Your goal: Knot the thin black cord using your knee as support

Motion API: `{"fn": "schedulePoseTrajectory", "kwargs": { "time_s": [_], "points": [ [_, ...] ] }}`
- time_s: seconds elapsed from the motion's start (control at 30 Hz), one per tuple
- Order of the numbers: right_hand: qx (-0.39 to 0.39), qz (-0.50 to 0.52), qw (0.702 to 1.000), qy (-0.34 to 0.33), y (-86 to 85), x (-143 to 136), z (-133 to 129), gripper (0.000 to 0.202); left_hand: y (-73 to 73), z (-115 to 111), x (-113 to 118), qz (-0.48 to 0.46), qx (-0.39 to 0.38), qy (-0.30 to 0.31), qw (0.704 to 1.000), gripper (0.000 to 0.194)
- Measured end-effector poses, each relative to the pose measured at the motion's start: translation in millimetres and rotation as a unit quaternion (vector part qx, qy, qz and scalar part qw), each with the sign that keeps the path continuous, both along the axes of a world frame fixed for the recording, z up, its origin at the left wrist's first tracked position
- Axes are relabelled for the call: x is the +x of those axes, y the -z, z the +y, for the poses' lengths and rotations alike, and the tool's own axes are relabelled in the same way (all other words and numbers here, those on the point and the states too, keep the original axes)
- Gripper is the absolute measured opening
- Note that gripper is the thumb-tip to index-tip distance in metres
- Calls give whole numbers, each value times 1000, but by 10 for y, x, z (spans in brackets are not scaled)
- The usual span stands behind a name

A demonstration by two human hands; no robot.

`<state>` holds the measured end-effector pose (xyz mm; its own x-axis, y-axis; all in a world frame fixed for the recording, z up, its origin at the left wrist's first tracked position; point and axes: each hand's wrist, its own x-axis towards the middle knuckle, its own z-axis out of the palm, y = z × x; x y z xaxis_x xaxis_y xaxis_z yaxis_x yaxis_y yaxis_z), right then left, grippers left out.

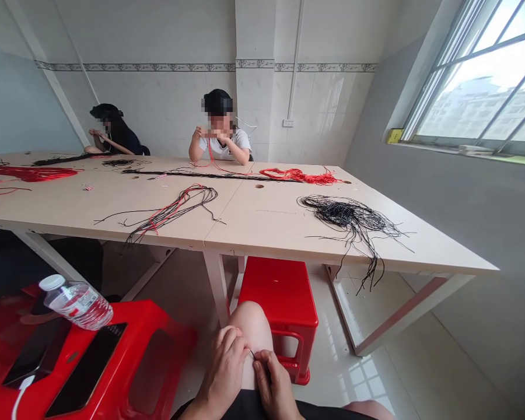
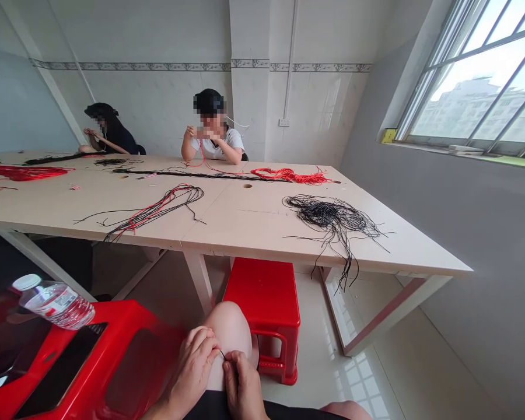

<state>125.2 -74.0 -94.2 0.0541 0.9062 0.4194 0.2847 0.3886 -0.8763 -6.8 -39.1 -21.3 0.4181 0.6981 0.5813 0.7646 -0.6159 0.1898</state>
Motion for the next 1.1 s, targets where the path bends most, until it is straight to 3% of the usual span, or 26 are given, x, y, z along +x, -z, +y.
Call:
{"fn": "schedulePoseTrajectory", "kwargs": {
  "time_s": [0.43,0.53,0.8,0.93,1.1],
  "points": [
    [-30,1,999,25,-245,131,-59,21,15,12,-33,-24,-24,-7,999,17],
    [-31,-5,999,36,-248,170,-52,22,13,17,-29,-35,-35,0,999,16],
    [-70,-34,997,-9,-201,187,-112,23,14,8,-23,-56,-45,6,997,16],
    [-63,-43,997,-25,-317,265,111,29,-111,121,-26,-90,-120,11,989,20],
    [-71,13,996,57,-561,349,559,28,-352,256,-30,-185,-242,6,952,21]
  ]
}}
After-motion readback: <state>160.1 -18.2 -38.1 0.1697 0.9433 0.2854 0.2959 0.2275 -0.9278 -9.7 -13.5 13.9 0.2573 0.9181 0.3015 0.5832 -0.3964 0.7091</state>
